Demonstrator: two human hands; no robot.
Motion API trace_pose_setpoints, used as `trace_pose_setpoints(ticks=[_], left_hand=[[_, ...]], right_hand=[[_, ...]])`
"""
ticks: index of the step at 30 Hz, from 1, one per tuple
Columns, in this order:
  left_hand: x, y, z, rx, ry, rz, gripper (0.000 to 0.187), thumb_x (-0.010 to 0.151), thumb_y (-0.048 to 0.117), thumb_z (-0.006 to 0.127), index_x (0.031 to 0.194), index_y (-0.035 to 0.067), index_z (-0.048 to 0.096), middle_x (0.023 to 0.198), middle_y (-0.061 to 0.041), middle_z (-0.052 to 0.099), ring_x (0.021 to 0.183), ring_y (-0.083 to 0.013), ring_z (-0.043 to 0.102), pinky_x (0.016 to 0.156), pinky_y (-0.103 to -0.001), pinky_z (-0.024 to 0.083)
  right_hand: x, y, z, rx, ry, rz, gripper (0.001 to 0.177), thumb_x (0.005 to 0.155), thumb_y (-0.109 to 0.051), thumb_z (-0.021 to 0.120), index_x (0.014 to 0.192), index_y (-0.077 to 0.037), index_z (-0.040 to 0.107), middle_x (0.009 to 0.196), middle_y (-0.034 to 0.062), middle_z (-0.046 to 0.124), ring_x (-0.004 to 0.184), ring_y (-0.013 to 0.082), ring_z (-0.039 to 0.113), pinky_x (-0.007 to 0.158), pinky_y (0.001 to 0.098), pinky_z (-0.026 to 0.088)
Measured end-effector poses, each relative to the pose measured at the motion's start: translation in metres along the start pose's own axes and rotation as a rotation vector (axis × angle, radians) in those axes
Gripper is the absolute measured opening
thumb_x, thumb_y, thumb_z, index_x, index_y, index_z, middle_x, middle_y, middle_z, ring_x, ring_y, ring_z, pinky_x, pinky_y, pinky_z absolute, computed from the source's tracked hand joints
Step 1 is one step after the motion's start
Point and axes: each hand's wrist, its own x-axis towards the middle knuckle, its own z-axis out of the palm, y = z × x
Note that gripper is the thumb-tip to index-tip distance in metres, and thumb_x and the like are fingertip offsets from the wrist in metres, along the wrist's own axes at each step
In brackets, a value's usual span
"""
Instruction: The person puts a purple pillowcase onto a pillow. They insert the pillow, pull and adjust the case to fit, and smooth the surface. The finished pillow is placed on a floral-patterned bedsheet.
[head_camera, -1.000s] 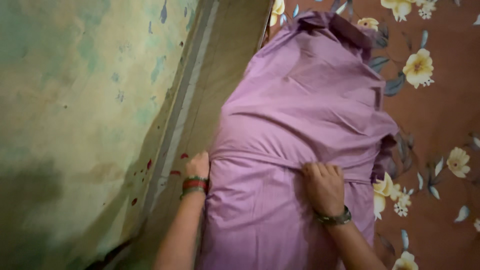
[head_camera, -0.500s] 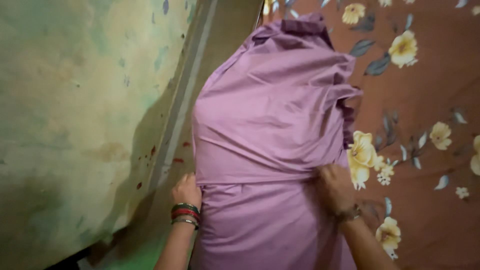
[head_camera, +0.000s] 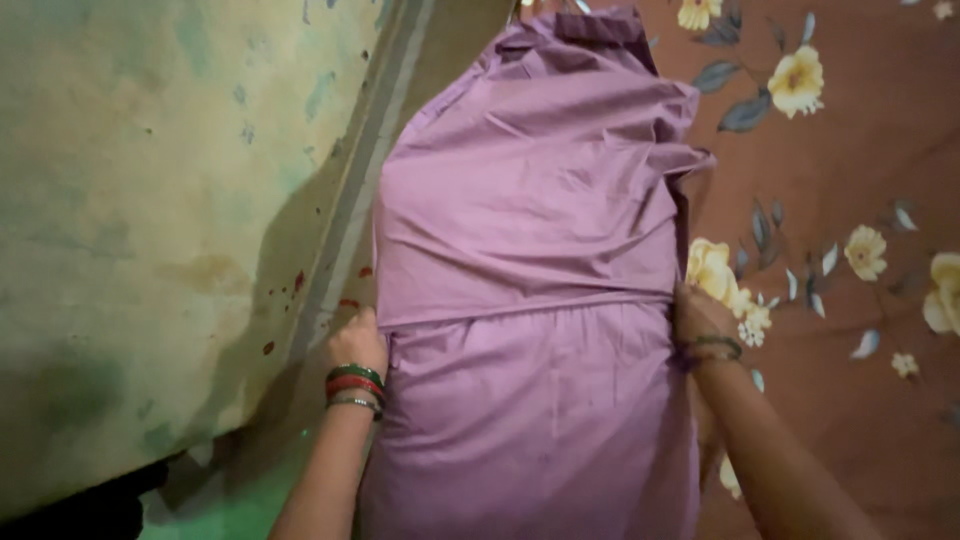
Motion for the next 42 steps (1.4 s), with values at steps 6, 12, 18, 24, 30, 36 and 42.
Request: trace_pose_setpoints(ticks=[6, 12, 18, 24, 30, 36, 42], left_hand=[[-0.039, -0.005, 0.019, -0.108, 0.007, 0.051, 0.037, 0.083, 0.018, 0.068, 0.119, 0.01, 0.064, 0.109, -0.017, 0.071, 0.095, -0.04, 0.07, 0.082, -0.051, 0.057], [-0.058, 0.029, 0.02, -0.434, 0.097, -0.202, 0.041, 0.09, 0.01, 0.06, 0.131, 0.012, 0.065, 0.108, -0.024, 0.072, 0.1, -0.0446, 0.069, 0.09, -0.052, 0.056], [-0.051, 0.116, -0.05, -0.555, -0.177, -0.362, 0.053, 0.09, 0.01, 0.053, 0.142, 0.02, 0.06, 0.118, -0.026, 0.07, 0.113, -0.0446, 0.066, 0.098, -0.051, 0.051], [-0.089, 0.304, -0.165, -0.897, 0.319, 0.613, 0.073, 0.082, -0.001, 0.047, 0.154, -0.002, 0.035, 0.157, -0.028, 0.038, 0.143, -0.0458, 0.04, 0.118, -0.046, 0.032], [-0.134, 0.368, -0.245, -1.116, -0.321, 0.808, 0.075, 0.092, 0.002, 0.051, 0.164, 0.019, 0.037, 0.142, -0.013, 0.063, 0.121, -0.0285, 0.064, 0.121, -0.044, 0.033], [-0.083, 0.296, -0.226, -2.102, -0.811, 0.703, 0.069, 0.101, 0.017, 0.051, 0.165, 0.0, 0.032, 0.161, -0.015, 0.047, 0.139, -0.0204, 0.052, 0.115, -0.036, 0.038], [0.069, 0.272, -0.156, -1.125, -0.143, 0.732, 0.079, 0.096, 0.022, 0.062, 0.162, 0.002, 0.023, 0.161, -0.02, 0.039, 0.147, -0.0288, 0.038, 0.119, -0.035, 0.031]], right_hand=[[-0.093, 0.042, 0.04, 0.143, 0.022, 0.124, 0.03, 0.098, -0.019, 0.049, 0.124, -0.012, 0.063, 0.1, 0.0234, 0.072, 0.091, 0.0422, 0.071, 0.081, 0.0512, 0.055], [-0.113, 0.039, 0.092, 0.914, 0.091, 0.438, 0.044, 0.103, -0.016, 0.038, 0.143, -0.008, 0.056, 0.106, 0.028, 0.067, 0.101, 0.0428, 0.064, 0.09, 0.049, 0.051], [-0.157, 0.096, -0.035, 0.406, 0.368, 0.0, 0.047, 0.093, -0.009, 0.043, 0.138, 0.001, 0.053, 0.123, 0.0262, 0.062, 0.111, 0.0414, 0.06, 0.095, 0.0478, 0.047], [-0.235, 0.062, -0.283, 0.747, 0.421, 0.19, 0.019, 0.106, -0.013, 0.048, 0.115, 0.001, 0.058, 0.09, 0.0184, 0.051, 0.076, 0.0288, 0.046, 0.066, 0.0438, 0.038], [-0.238, -0.031, -0.394, 0.77, 0.499, 0.103, 0.015, 0.112, -0.016, 0.054, 0.106, -0.003, 0.056, 0.086, 0.0042, 0.054, 0.067, 0.0143, 0.047, 0.053, 0.0302, 0.042], [-0.124, -0.122, -0.3, 1.291, 0.464, 0.075, 0.018, 0.105, -0.015, 0.061, 0.116, -0.002, 0.055, 0.088, 0.0075, 0.06, 0.071, 0.0149, 0.051, 0.058, 0.0299, 0.042], [-0.024, -0.137, -0.184, 1.227, 0.522, -0.134, 0.038, 0.101, -0.011, 0.056, 0.138, -0.005, 0.056, 0.14, 0.0177, 0.062, 0.127, 0.0287, 0.059, 0.108, 0.0406, 0.046]])
